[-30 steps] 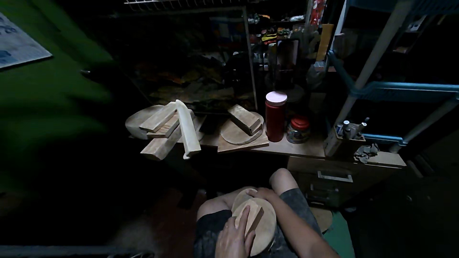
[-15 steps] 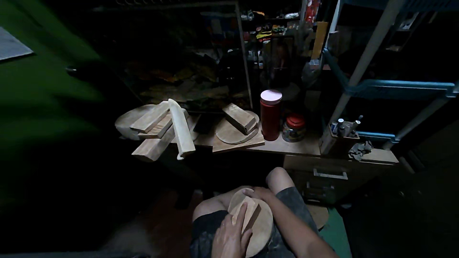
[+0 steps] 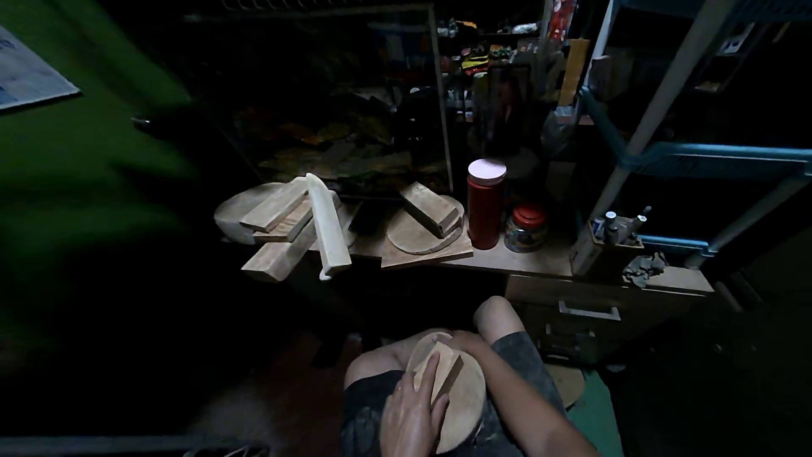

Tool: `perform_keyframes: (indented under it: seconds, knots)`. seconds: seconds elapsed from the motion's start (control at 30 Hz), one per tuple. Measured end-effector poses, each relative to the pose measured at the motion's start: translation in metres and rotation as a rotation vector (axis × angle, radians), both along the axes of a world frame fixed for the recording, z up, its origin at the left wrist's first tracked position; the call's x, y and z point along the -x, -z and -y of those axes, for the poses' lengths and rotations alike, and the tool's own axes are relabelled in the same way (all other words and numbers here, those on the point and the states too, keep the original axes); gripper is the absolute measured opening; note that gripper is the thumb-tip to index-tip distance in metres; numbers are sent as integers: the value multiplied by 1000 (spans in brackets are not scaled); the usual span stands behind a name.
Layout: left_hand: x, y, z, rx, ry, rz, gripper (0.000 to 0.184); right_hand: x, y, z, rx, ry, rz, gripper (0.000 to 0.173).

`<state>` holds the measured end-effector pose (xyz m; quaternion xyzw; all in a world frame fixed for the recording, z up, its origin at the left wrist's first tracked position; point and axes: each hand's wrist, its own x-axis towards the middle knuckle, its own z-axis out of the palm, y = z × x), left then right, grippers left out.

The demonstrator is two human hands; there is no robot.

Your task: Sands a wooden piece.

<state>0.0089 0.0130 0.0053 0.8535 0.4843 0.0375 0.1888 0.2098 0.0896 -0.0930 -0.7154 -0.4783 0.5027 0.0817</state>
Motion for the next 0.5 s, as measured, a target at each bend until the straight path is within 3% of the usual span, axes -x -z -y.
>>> perform_keyframes:
  seconds: [0.07,0.17,0.23,0.27,0.37,0.5]
  knots:
    - [-15,1,-8,4,-7,-36,70,-1,10,6,-101,13,-50,52]
    - [-28,0,-18,5,-8,-56,71,-6,72,0,-270,119,-103,44]
    - [-28,0,-20,16,-5,-66,73,-4,74,3,-295,203,-151,43]
    - [-26,0,-19,20,0,-57,74,-1,57,8,-278,228,-180,43]
    - [-12,-4,-11,44,11,-30,73,1,-1,14,-115,91,-109,52]
    - [19,-2,3,29,26,12,72,1,4,-3,40,28,14,86]
